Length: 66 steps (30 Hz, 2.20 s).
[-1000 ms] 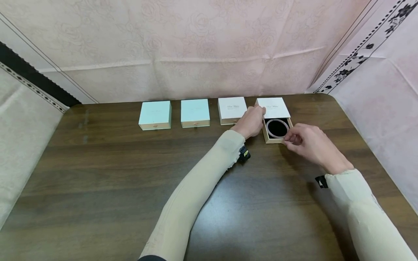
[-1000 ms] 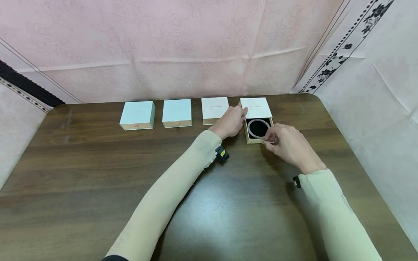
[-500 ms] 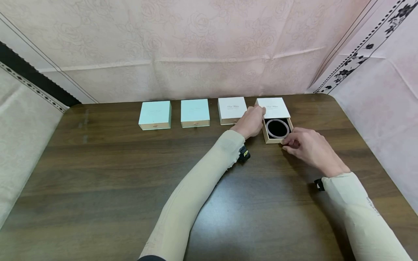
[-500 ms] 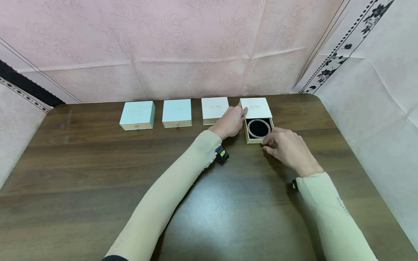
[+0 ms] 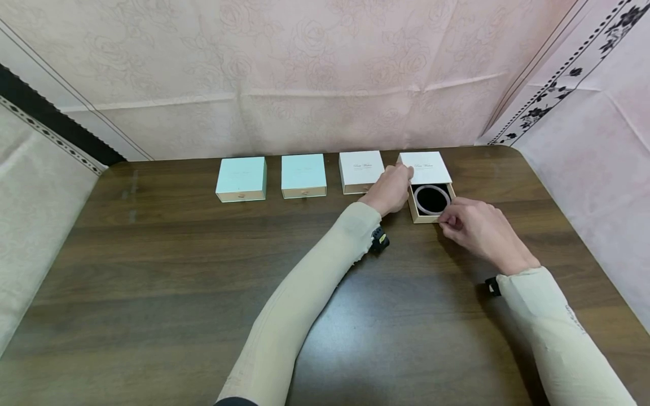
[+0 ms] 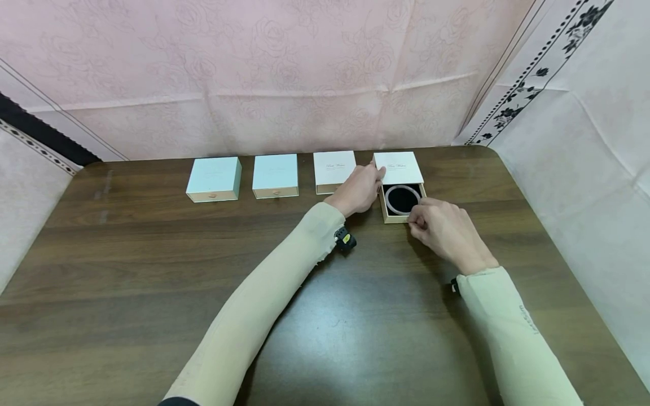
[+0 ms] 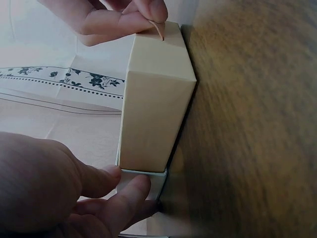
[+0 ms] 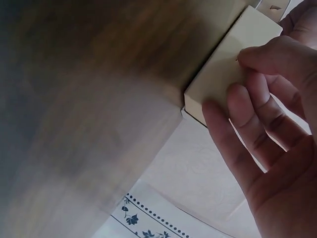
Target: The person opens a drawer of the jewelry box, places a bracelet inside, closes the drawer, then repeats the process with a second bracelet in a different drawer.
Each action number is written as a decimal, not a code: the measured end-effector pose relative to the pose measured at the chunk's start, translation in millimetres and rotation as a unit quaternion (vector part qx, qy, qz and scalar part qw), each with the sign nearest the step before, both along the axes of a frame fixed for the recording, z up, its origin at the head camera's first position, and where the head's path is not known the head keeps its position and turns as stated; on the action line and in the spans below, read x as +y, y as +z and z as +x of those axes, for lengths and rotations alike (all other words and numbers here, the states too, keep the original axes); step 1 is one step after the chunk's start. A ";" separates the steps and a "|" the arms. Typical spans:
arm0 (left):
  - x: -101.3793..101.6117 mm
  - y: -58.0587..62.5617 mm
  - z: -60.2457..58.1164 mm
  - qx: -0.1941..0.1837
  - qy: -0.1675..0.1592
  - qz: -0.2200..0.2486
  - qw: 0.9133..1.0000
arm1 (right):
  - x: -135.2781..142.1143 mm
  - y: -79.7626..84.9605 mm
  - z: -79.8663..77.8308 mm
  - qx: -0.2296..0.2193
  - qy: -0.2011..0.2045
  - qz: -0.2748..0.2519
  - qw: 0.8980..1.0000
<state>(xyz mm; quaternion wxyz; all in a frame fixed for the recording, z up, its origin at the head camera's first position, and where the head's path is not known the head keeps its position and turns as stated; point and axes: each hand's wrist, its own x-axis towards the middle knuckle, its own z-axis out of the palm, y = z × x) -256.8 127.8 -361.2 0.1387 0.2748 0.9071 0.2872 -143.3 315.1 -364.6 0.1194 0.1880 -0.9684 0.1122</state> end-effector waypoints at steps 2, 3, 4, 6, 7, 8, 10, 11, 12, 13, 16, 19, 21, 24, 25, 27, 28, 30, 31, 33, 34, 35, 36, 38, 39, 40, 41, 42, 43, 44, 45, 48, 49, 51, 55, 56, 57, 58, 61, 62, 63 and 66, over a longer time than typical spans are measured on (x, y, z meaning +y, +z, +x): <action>0.2 0.1 0.2 0.002 0.000 -0.002 1.000 | -0.4 1.5 -0.3 0.000 -0.003 0.004 1.000; 0.4 0.0 0.3 0.004 0.001 -0.004 1.000 | -0.4 2.3 -0.5 -0.001 -0.004 0.006 1.000; 0.6 -0.1 0.2 0.007 0.001 -0.005 1.000 | -0.6 3.0 -0.5 -0.003 -0.007 0.007 1.000; 1.0 -0.2 0.2 0.010 0.001 -0.009 1.000 | -0.1 4.3 -1.0 -0.006 -0.008 0.008 1.000; 1.3 -0.1 0.1 0.011 0.001 -0.011 1.000 | 0.2 4.8 -1.1 -0.008 -0.009 0.008 1.000; 1.6 -0.1 -0.1 0.011 0.001 -0.013 1.000 | 0.5 5.2 -1.2 -0.009 -0.011 0.008 1.000; 2.1 0.3 -0.2 0.008 0.001 -0.016 1.000 | 1.1 5.8 -1.3 -0.010 -0.013 0.006 1.000; 2.4 0.5 -0.2 0.006 0.001 -0.017 1.000 | 1.3 5.9 -1.4 -0.011 -0.014 0.005 1.000; 2.6 0.6 -0.3 0.005 0.001 -0.017 1.000 | 1.6 6.0 -1.5 -0.010 -0.015 0.004 1.000; 2.8 0.6 -0.3 0.005 0.001 -0.018 1.000 | 1.7 6.1 -1.7 -0.010 -0.016 0.003 1.000; 3.0 0.5 0.0 0.003 0.001 -0.018 1.000 | 2.0 6.1 -2.1 -0.013 -0.017 0.001 1.000; 2.7 0.0 0.5 0.001 0.001 -0.014 1.000 | 2.0 6.0 -2.8 -0.017 -0.019 0.000 1.000; 2.4 0.0 0.9 0.001 0.000 -0.013 1.000 | 2.1 6.1 -3.5 -0.018 -0.019 0.000 1.000; 2.1 0.2 1.3 0.007 0.000 -0.015 1.000 | 2.1 6.4 -4.8 -0.018 -0.019 0.001 1.000; 2.1 0.3 1.3 0.009 -0.001 -0.016 1.000 | 2.1 6.5 -5.3 -0.019 -0.019 0.000 1.000; 2.0 0.7 1.1 0.011 -0.002 -0.019 1.000 | 2.1 6.8 -6.1 -0.019 -0.019 -0.001 1.000; 1.9 0.8 1.0 0.012 -0.003 -0.020 1.000 | 2.0 7.0 -6.5 -0.019 -0.020 -0.001 1.000; 1.7 1.2 0.7 0.009 -0.004 -0.020 1.000 | 1.8 7.4 -7.0 -0.022 -0.020 -0.003 1.000; 1.7 1.3 0.5 0.006 -0.004 -0.018 1.000 | 1.7 7.5 -7.4 -0.023 -0.021 -0.003 1.000; 1.6 1.3 0.3 0.003 -0.004 -0.016 1.000 | 1.6 7.7 -7.9 -0.025 -0.022 -0.003 0.999; 1.6 1.3 0.1 0.000 -0.004 -0.014 1.000 | 1.5 7.7 -8.1 -0.027 -0.023 -0.003 0.999; 1.6 1.3 0.1 -0.003 -0.004 -0.013 1.000 | 1.5 7.7 -8.4 -0.028 -0.024 -0.003 0.999; 1.6 1.1 0.1 -0.002 -0.005 -0.012 1.000 | 1.6 7.7 -8.6 -0.030 -0.025 -0.003 0.999; 1.5 0.9 0.1 0.001 -0.008 -0.012 1.000 | 1.7 7.5 -9.0 -0.032 -0.027 -0.005 0.999; 1.4 0.8 0.1 0.002 -0.010 -0.012 1.000 | 1.7 7.5 -9.2 -0.033 -0.028 -0.005 0.999; 1.3 0.9 0.2 0.003 -0.010 -0.012 1.000 | 1.7 7.4 -9.4 -0.034 -0.029 -0.007 0.999; 1.2 0.8 0.2 0.005 -0.011 -0.013 1.000 | 1.7 7.4 -9.7 -0.034 -0.030 -0.007 0.999; 1.1 0.7 0.1 0.006 -0.013 -0.014 1.000 | 1.6 7.2 -10.1 -0.034 -0.030 -0.008 0.999; 1.1 0.6 0.0 0.008 -0.013 -0.015 1.000 | 1.4 7.1 -10.5 -0.034 -0.030 -0.008 0.999; 1.0 0.5 0.0 0.010 -0.014 -0.017 1.000 | 1.2 7.0 -11.1 -0.035 -0.030 -0.008 0.999; 0.9 0.4 -0.1 0.012 -0.015 -0.019 1.000 | 0.8 6.9 -11.6 -0.035 -0.030 -0.009 0.999; 0.9 0.3 -0.1 0.017 -0.015 -0.025 0.999 | 0.0 7.0 -13.2 -0.034 -0.030 -0.008 0.999; 0.9 0.3 -0.1 0.018 -0.015 -0.026 0.999 | -0.2 7.0 -13.6 -0.034 -0.030 -0.007 0.999; 1.1 0.4 -0.1 0.018 -0.015 -0.030 0.999 | -0.5 7.3 -14.2 -0.033 -0.030 -0.005 0.999; 1.5 0.6 -0.4 0.018 -0.019 -0.034 0.999 | -0.7 7.7 -14.8 -0.036 -0.032 -0.001 0.999; 1.6 0.6 -0.4 0.017 -0.019 -0.035 0.999 | -0.8 7.9 -15.0 -0.038 -0.034 -0.002 0.999; 1.5 0.6 -0.4 0.017 -0.019 -0.034 0.999 | -1.0 8.0 -15.2 -0.040 -0.035 -0.002 0.999; 1.6 0.7 -0.3 0.015 -0.018 -0.031 0.999 | -1.0 8.1 -15.4 -0.041 -0.036 -0.003 0.998; 1.4 0.8 0.3 0.008 -0.013 -0.024 1.000 | -1.2 8.0 -16.0 -0.044 -0.040 -0.002 0.998; 1.3 0.9 0.4 0.005 -0.012 -0.022 1.000 | -1.3 7.9 -16.0 -0.045 -0.040 -0.002 0.998; 1.2 1.0 0.2 0.004 -0.012 -0.021 1.000 | -1.4 7.8 -16.4 -0.045 -0.041 -0.001 0.998; 0.9 1.4 -0.3 0.000 -0.015 -0.023 1.000 | -1.5 7.8 -17.4 -0.048 -0.043 -0.002 0.998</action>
